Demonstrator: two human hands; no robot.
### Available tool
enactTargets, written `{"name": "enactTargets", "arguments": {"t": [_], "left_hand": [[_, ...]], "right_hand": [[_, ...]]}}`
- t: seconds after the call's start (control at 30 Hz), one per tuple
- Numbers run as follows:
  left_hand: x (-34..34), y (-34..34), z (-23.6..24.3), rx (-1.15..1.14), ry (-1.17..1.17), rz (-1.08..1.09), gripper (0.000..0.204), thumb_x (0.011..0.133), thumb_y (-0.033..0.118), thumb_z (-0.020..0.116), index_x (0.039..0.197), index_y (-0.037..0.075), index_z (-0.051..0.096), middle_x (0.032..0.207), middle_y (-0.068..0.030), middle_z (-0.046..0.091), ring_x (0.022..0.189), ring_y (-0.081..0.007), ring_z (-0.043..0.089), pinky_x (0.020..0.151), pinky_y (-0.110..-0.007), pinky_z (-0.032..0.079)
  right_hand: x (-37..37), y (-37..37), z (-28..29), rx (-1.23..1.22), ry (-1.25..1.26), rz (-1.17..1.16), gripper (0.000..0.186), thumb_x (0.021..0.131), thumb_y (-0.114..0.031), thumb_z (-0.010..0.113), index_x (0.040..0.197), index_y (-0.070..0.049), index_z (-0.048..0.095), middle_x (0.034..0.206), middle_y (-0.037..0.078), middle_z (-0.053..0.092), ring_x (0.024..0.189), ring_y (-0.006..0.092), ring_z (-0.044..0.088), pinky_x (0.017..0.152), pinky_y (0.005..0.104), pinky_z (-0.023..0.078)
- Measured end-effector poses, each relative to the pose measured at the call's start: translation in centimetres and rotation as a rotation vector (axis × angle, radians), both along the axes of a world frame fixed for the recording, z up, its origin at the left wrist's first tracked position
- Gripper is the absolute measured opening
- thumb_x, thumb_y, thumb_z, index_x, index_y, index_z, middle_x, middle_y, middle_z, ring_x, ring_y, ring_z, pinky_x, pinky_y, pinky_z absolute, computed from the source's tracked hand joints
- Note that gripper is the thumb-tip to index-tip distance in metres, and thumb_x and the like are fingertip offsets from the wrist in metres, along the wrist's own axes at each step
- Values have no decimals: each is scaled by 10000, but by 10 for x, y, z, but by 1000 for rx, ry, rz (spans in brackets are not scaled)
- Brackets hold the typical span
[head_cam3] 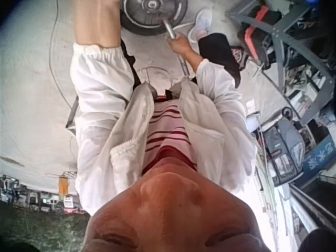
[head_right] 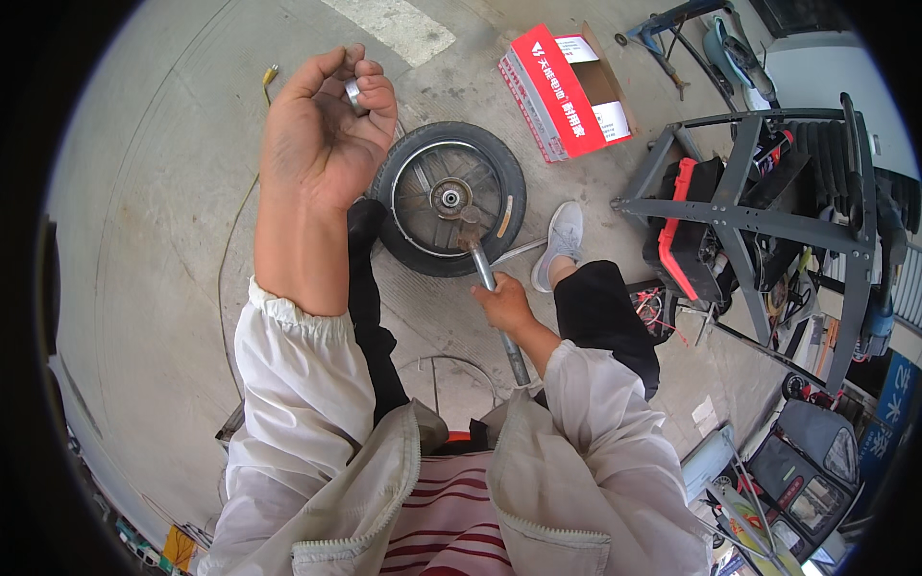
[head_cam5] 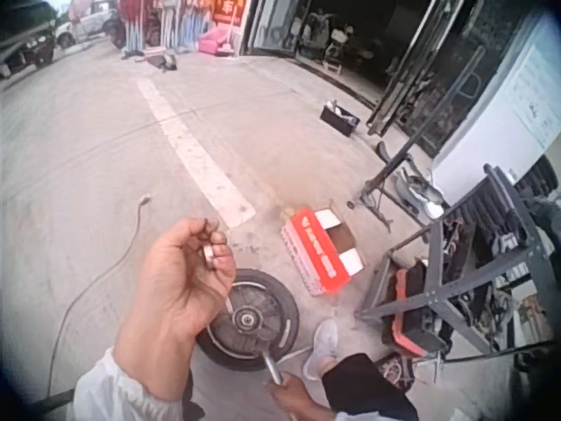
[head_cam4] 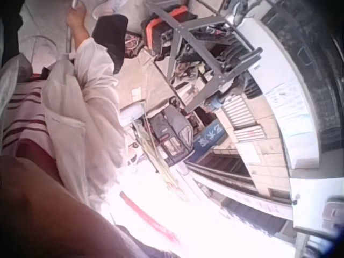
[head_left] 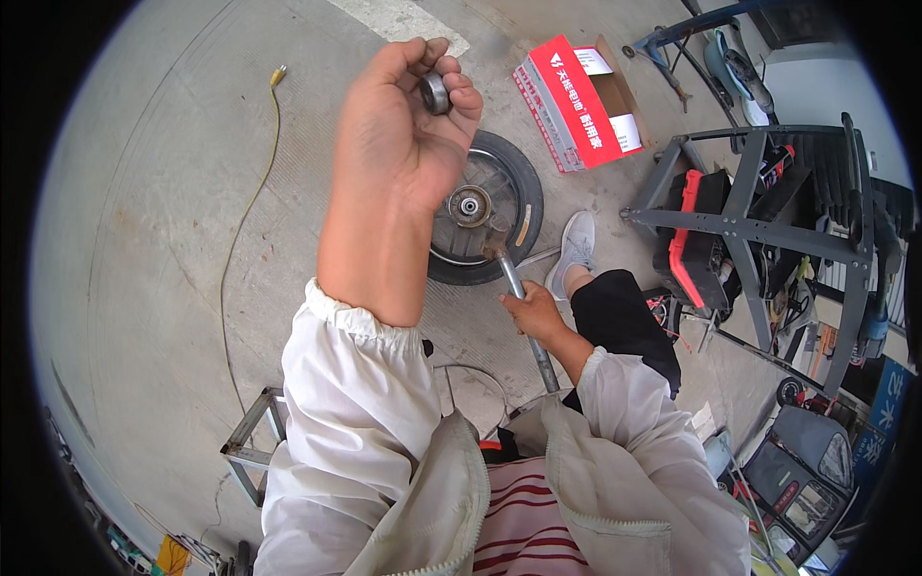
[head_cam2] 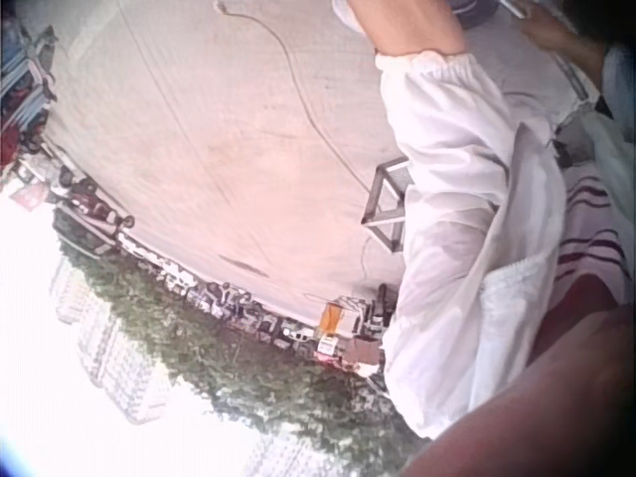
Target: The person uses a tire lever to pry the tire bead away from the rim of a small wheel. They rotate the wheel and repeatedly insert the lever to separate the tire from the rim, eventually removing the tire from the rim.
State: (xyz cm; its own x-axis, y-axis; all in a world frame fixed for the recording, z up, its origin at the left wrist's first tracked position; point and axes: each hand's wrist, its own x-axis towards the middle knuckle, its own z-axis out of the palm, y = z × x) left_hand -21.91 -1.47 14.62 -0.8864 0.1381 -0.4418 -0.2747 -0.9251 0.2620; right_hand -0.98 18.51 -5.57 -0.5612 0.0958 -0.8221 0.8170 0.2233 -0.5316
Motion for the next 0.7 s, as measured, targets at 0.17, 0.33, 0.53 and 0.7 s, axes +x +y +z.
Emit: {"name": "enactTargets", "arguments": {"t": [0.17, 0.33, 0.53, 0.7], "left_hand": [[-17, -56, -5, 252, 49, 302, 126, 897, 11, 488, 968, -91, 497, 831, -131, 484, 746, -202, 484, 657, -303, 460], [-17, -118, 15, 290, 227, 384, 105, 919, 5, 437, 966, -83, 470, 799, -105, 426, 720, -183, 444, 648, -298, 429], [-28, -142, -29, 237, 247, 355, 89, 919, 1, 431, 953, -73, 468, 787, -94, 415, 692, -168, 406, 643, -299, 411], [-5, -155, -11, 183, 162, 444, 94, 920, 6, 440, 963, -72, 472, 802, -98, 424, 695, -179, 406, 649, -317, 411]], "right_hand": [[-6, -8, -53, 272, 212, 218, 340, 851, -298, 664, 728, 0, 556, 597, 114, 561, 528, 216, 534, 554, 368, 441], [-27, -30, -87, 317, 219, 21, 379, 893, -323, 634, 708, -1, 556, 569, 93, 553, 523, 193, 528, 535, 357, 431], [-42, -25, -138, 286, 194, -68, 358, 892, -329, 643, 745, -14, 555, 557, 52, 525, 473, 159, 501, 458, 346, 410], [-46, -35, -131, 66, -123, -162, 295, 879, -308, 655, 790, -66, 513, 550, 20, 473, 408, 145, 453, 359, 326, 356]]}}
